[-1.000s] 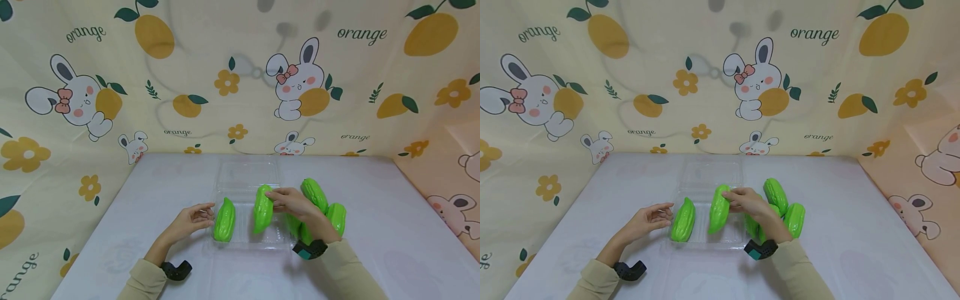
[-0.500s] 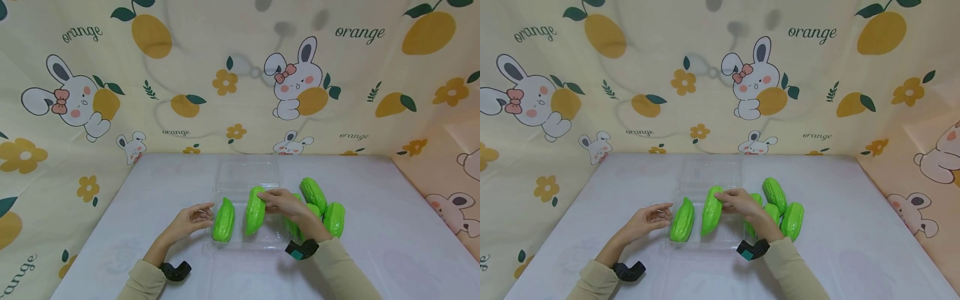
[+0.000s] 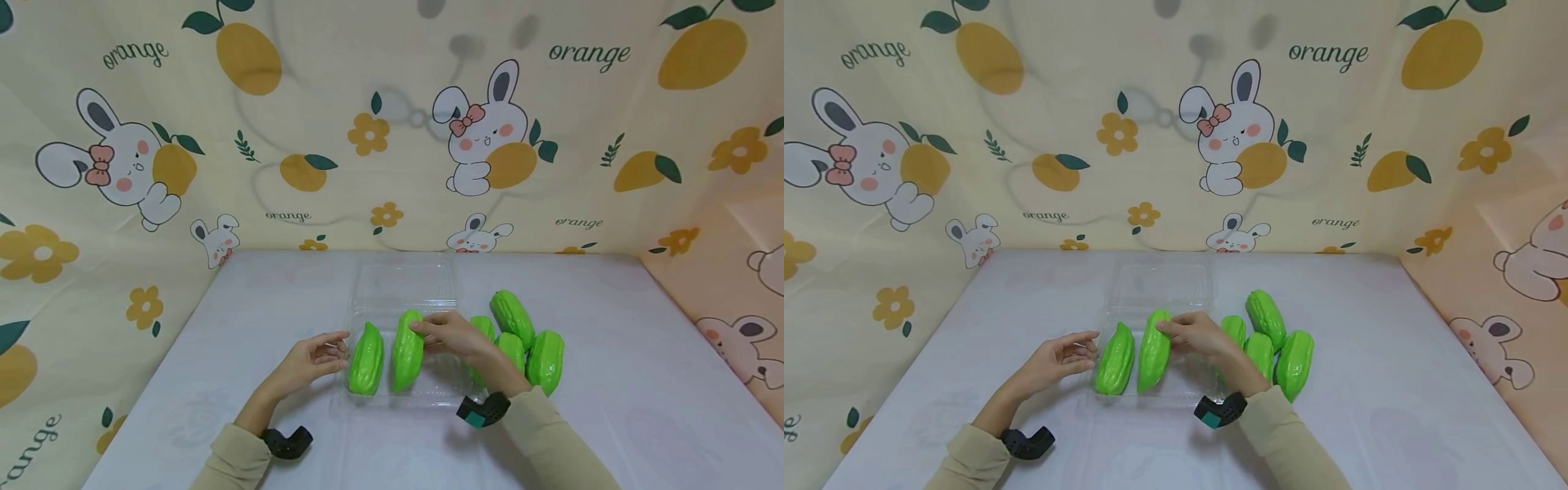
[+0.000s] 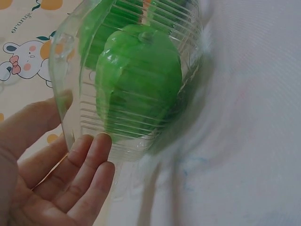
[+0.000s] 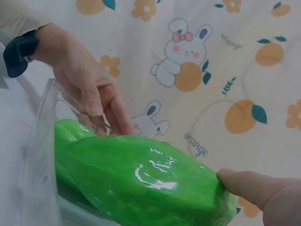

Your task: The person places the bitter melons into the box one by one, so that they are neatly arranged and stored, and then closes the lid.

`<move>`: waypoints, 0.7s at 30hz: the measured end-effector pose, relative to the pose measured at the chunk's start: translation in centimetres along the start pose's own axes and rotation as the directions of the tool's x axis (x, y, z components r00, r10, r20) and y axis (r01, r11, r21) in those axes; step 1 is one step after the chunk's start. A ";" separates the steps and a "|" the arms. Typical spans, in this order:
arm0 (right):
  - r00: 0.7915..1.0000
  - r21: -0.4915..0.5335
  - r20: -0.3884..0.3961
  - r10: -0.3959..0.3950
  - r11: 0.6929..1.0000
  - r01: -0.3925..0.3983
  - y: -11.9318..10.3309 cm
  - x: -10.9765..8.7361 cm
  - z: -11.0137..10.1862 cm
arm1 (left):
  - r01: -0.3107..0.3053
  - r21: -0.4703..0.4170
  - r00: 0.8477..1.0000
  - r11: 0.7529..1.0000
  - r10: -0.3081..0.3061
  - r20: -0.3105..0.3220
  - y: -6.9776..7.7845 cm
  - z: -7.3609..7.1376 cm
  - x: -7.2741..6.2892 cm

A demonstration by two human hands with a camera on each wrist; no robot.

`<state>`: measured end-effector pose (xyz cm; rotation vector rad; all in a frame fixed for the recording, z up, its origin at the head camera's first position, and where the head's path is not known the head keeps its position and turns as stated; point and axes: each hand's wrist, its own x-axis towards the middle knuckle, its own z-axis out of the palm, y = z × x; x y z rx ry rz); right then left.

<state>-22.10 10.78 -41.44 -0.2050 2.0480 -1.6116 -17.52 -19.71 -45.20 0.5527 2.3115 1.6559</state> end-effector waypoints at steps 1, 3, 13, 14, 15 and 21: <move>1.000 -0.008 0.000 -0.003 1.000 0.003 0.0 0.0 0.1 | 0.001 -0.004 1.000 1.000 -0.001 0.002 0.0 0.0 0.0; 1.000 -0.026 -0.002 -0.004 1.000 0.004 0.0 0.1 0.3 | 0.010 -0.018 1.000 1.000 -0.010 0.007 0.1 0.0 0.0; 0.999 -0.035 0.032 -0.024 0.999 0.025 -0.3 0.1 1.1 | 0.015 -0.042 1.000 0.999 -0.015 0.015 0.1 0.0 0.0; 0.999 -0.035 0.036 -0.023 0.999 0.024 -0.4 0.1 1.2 | 0.014 -0.042 1.000 0.999 -0.014 0.015 0.1 0.1 0.0; 0.999 -0.036 0.035 -0.016 0.999 0.017 -0.5 0.1 1.2 | 0.014 -0.043 1.000 0.999 -0.013 0.016 0.1 0.0 0.0; 0.999 -0.060 -0.009 0.041 0.997 -0.041 -0.2 0.7 1.6 | 0.021 -0.035 1.000 0.999 -0.020 0.015 0.1 0.1 0.0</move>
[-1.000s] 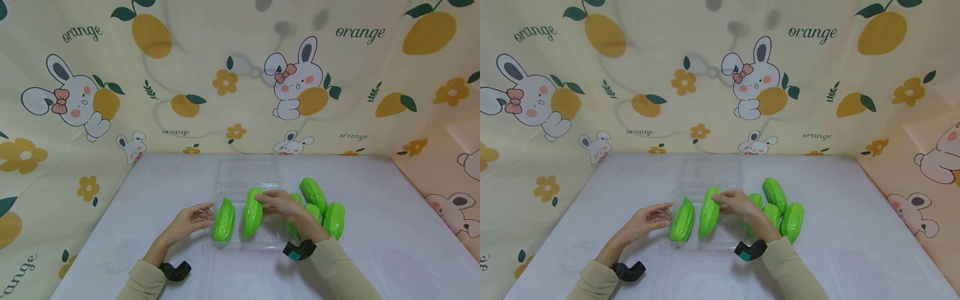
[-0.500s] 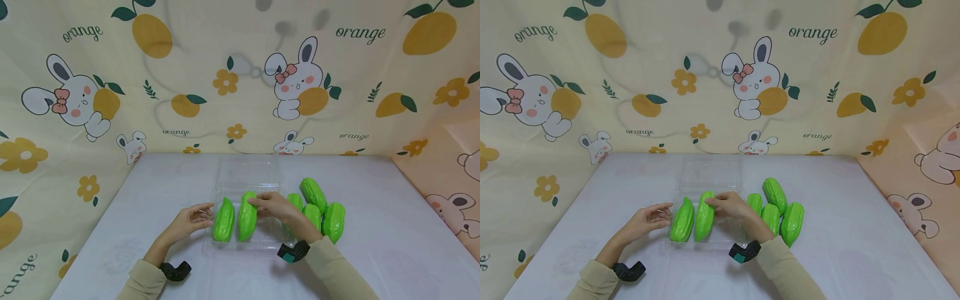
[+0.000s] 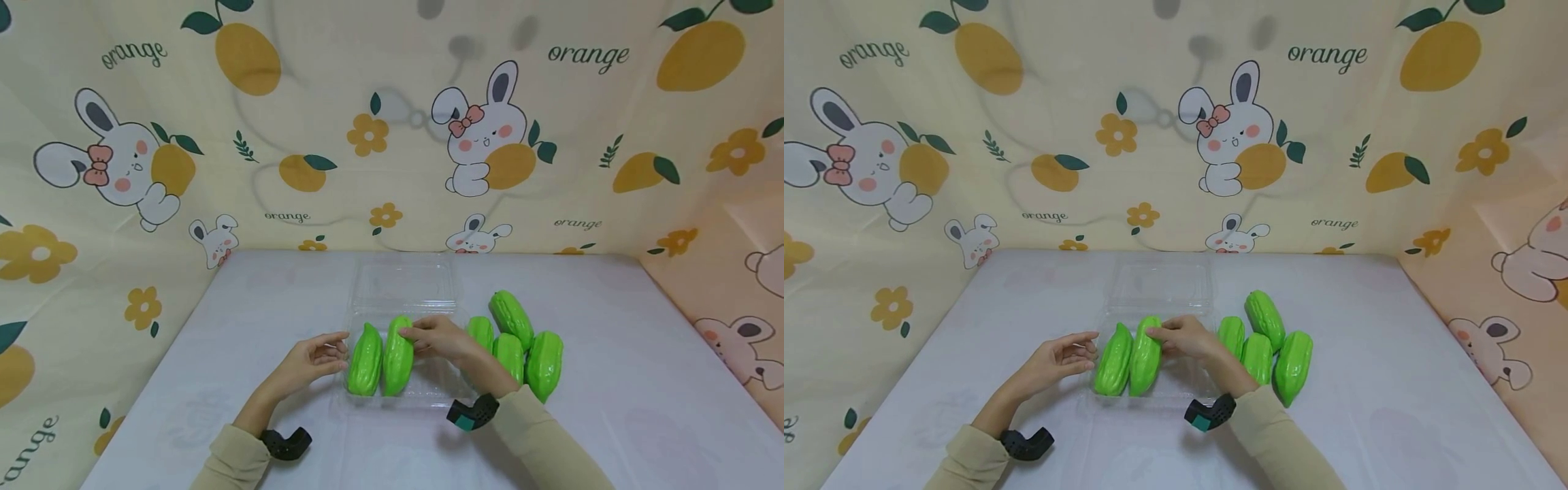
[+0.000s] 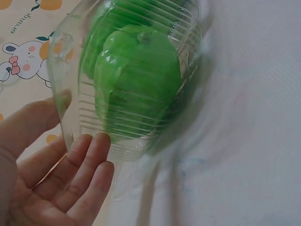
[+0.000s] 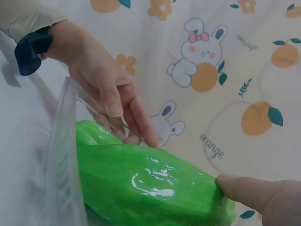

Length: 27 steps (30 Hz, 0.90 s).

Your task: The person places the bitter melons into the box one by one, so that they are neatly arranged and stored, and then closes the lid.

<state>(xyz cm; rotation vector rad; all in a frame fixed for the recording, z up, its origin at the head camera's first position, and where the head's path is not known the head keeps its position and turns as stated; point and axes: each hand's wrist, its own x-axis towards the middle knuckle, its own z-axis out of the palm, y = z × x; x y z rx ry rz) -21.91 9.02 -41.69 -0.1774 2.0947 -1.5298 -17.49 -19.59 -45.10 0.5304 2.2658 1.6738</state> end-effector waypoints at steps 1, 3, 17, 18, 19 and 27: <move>1.000 0.000 -0.002 0.001 1.000 -0.001 0.1 0.1 0.1 | 0.001 0.003 1.000 1.000 -0.001 -0.002 0.0 0.0 0.0; 1.000 0.002 -0.004 -0.001 1.000 0.001 0.3 0.2 0.2 | 0.000 0.010 1.000 1.000 0.000 -0.004 -0.1 0.0 -0.1; 0.999 -0.066 -0.037 0.009 0.998 -0.011 1.1 0.3 0.7 | 0.003 0.022 1.000 1.000 -0.003 -0.010 -0.1 0.1 0.0; 0.999 -0.071 -0.044 0.012 0.997 -0.015 1.1 0.3 0.7 | 0.003 0.022 1.000 1.000 -0.002 -0.010 0.0 0.1 0.0; 0.999 -0.073 -0.050 0.016 0.997 -0.020 1.2 0.4 0.8 | 0.002 0.022 1.000 1.000 -0.002 -0.011 0.0 0.1 0.0; 0.997 -0.064 -0.064 0.049 0.997 -0.053 1.4 0.4 1.2 | -0.012 0.022 1.000 1.000 0.012 -0.010 -0.1 0.1 0.1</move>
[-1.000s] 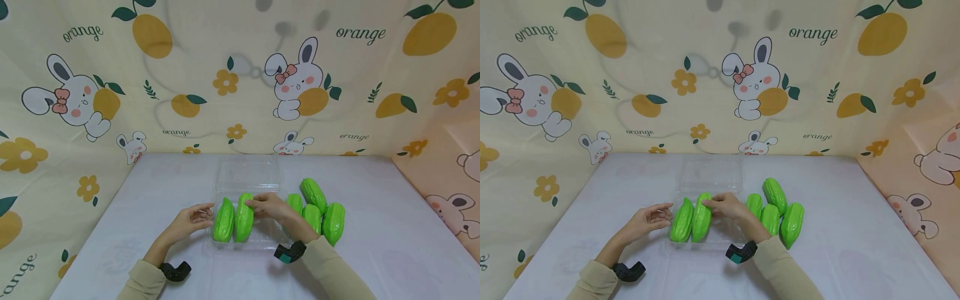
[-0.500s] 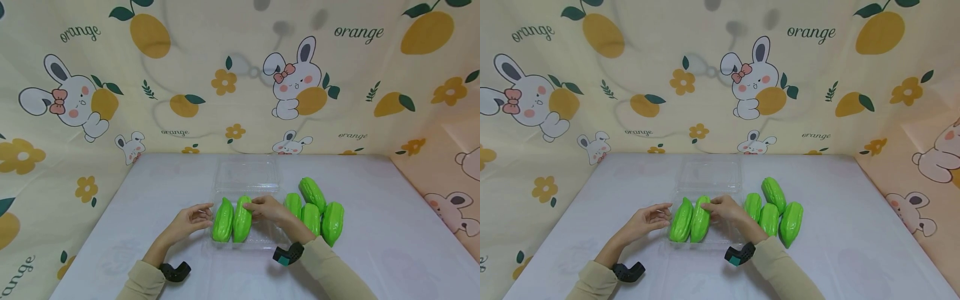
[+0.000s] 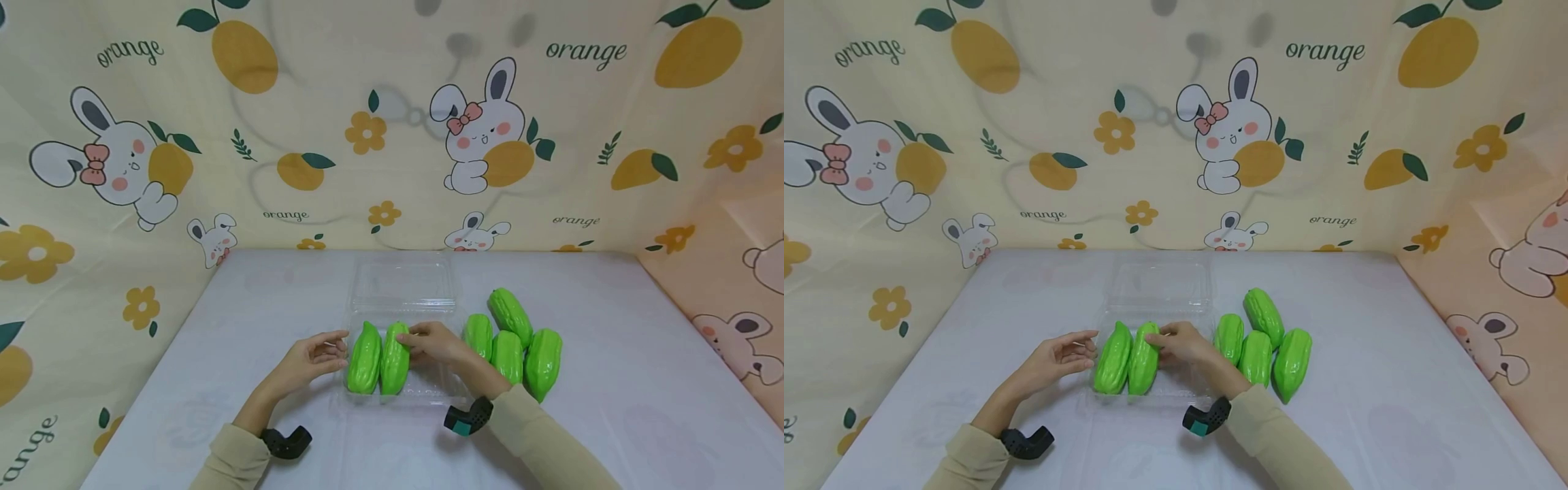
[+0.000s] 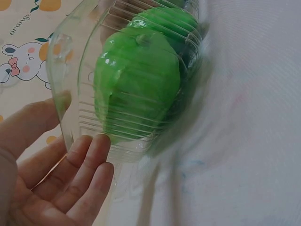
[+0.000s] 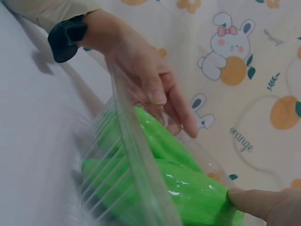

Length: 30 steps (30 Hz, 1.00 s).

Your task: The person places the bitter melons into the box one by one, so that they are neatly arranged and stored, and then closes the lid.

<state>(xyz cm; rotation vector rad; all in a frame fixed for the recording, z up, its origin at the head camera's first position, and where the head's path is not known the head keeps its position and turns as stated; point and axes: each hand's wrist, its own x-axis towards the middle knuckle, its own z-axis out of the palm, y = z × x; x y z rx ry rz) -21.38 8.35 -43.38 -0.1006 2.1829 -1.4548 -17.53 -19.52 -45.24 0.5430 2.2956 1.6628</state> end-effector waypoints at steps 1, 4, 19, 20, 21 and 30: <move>1.000 -0.002 0.001 0.004 1.000 -0.004 0.0 0.0 0.0 | -0.002 0.000 1.000 1.000 0.002 0.000 0.0 0.0 0.0; 1.000 0.003 0.012 0.011 1.000 -0.011 0.1 0.2 0.1 | -0.005 0.002 1.000 1.000 0.005 0.000 0.0 0.0 0.0; 1.000 -0.011 0.010 -0.009 1.000 0.009 0.1 -0.2 0.0 | 0.013 -0.020 1.000 1.000 -0.013 0.005 0.4 0.1 -0.1; 1.000 -0.017 0.012 -0.015 1.000 0.015 0.1 -0.3 -0.1 | 0.016 -0.021 1.000 1.000 -0.016 0.005 0.4 0.1 -0.2; 1.000 -0.027 0.012 -0.022 0.999 0.022 0.1 -0.4 -0.2 | 0.019 -0.021 1.000 1.000 -0.019 0.005 0.4 0.1 -0.2; 0.999 -0.051 -0.028 -0.023 0.998 0.022 -0.2 -0.8 -0.8 | 0.023 -0.008 1.000 1.000 -0.023 0.000 0.5 0.1 -0.2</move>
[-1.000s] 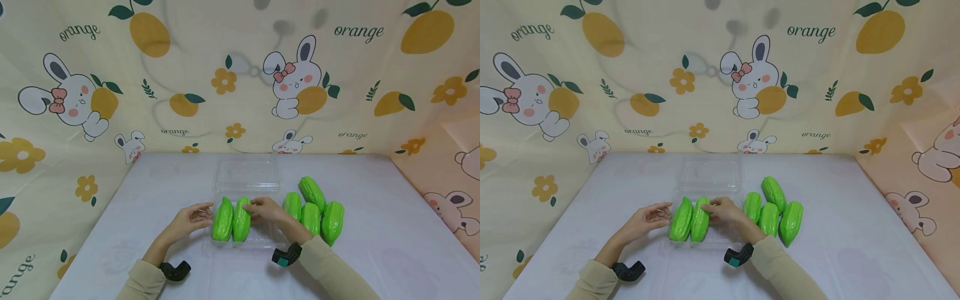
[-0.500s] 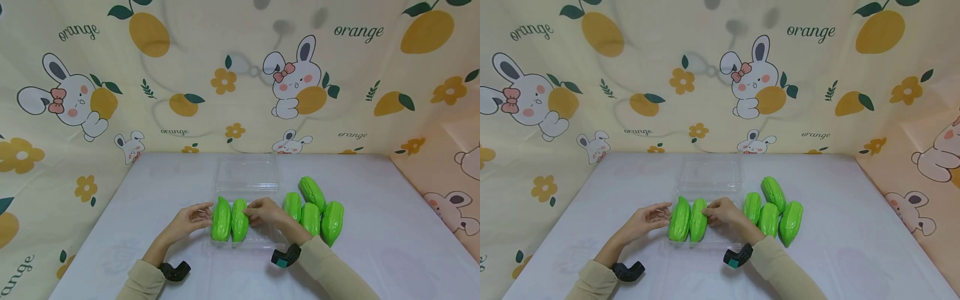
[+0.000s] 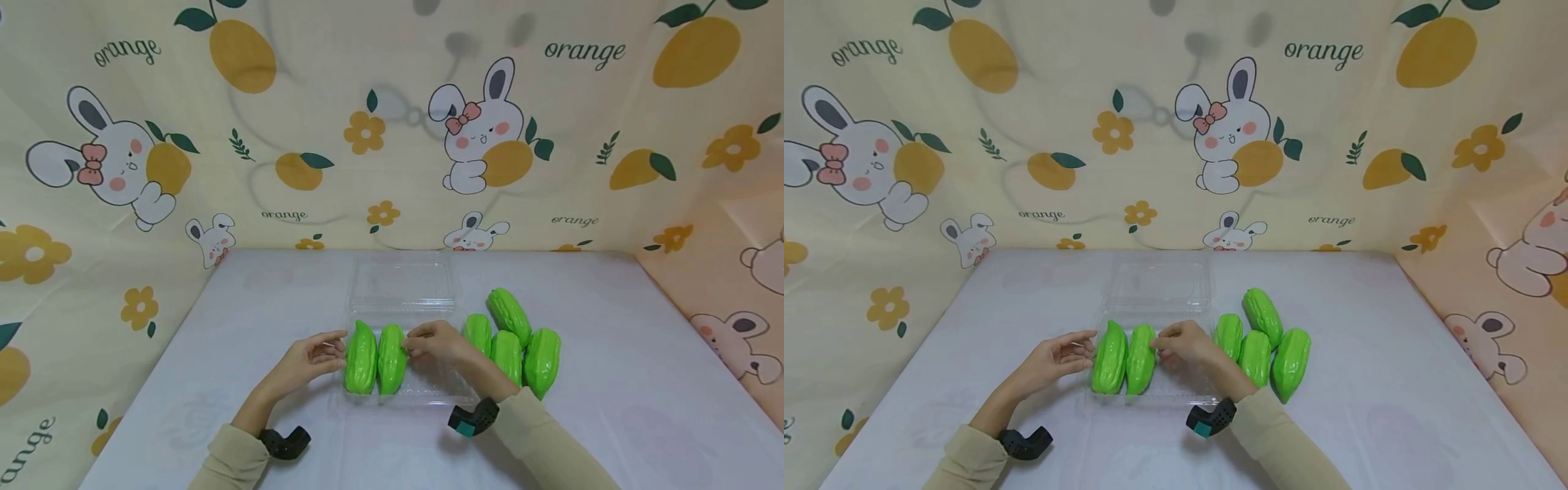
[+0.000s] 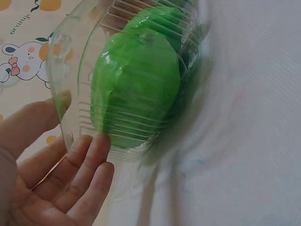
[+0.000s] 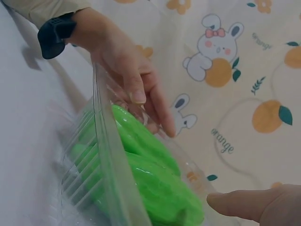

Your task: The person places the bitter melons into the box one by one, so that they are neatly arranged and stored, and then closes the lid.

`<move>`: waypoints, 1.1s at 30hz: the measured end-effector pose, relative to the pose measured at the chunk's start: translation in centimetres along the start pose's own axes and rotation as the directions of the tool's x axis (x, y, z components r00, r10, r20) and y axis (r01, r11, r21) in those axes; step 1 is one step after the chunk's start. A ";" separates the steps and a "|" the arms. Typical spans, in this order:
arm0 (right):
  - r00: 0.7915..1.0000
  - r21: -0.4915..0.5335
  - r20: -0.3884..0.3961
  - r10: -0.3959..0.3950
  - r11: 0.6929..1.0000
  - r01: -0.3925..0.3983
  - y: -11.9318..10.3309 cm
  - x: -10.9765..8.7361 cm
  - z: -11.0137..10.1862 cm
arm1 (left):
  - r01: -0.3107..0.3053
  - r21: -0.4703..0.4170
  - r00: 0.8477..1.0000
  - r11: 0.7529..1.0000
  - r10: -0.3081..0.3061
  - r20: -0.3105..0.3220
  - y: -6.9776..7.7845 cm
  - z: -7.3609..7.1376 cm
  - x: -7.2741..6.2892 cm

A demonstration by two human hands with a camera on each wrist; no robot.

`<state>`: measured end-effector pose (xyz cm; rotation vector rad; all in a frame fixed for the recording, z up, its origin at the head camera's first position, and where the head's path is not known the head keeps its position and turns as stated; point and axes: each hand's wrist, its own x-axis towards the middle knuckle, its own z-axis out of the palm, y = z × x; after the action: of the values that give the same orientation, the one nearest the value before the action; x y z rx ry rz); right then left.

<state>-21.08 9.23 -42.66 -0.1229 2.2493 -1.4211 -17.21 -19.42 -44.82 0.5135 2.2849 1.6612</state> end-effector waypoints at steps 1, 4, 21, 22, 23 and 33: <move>1.000 0.014 0.003 -0.003 1.000 0.003 0.0 -0.1 0.0 | 0.001 0.002 1.000 1.000 -0.001 0.000 0.0 0.0 0.0; 1.000 0.068 0.015 -0.021 0.997 0.020 -0.1 -0.4 -0.1 | 0.000 0.004 1.000 1.000 0.000 0.002 0.0 0.0 0.0; 0.995 0.147 -0.006 -0.104 0.984 0.104 0.2 -3.1 -1.5 | -0.011 0.005 1.000 1.000 0.011 0.005 -0.1 -0.1 0.1; 0.994 0.149 -0.006 -0.108 0.983 0.108 0.2 -3.2 -1.6 | -0.013 0.005 1.000 1.000 0.013 0.005 -0.1 -0.1 0.1; 0.995 0.153 -0.012 -0.104 0.983 0.104 0.2 -3.3 -1.7 | -0.015 0.005 1.000 1.000 0.015 0.005 -0.1 -0.1 0.1; 0.993 0.203 -0.032 -0.117 0.972 0.121 0.2 -5.1 -2.9 | -0.010 -0.003 1.000 1.000 0.010 0.004 -0.3 -0.2 0.1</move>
<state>-17.84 13.32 -40.06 -0.1789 2.1271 -1.7144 -17.44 -19.59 -45.09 0.5281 2.2801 1.6663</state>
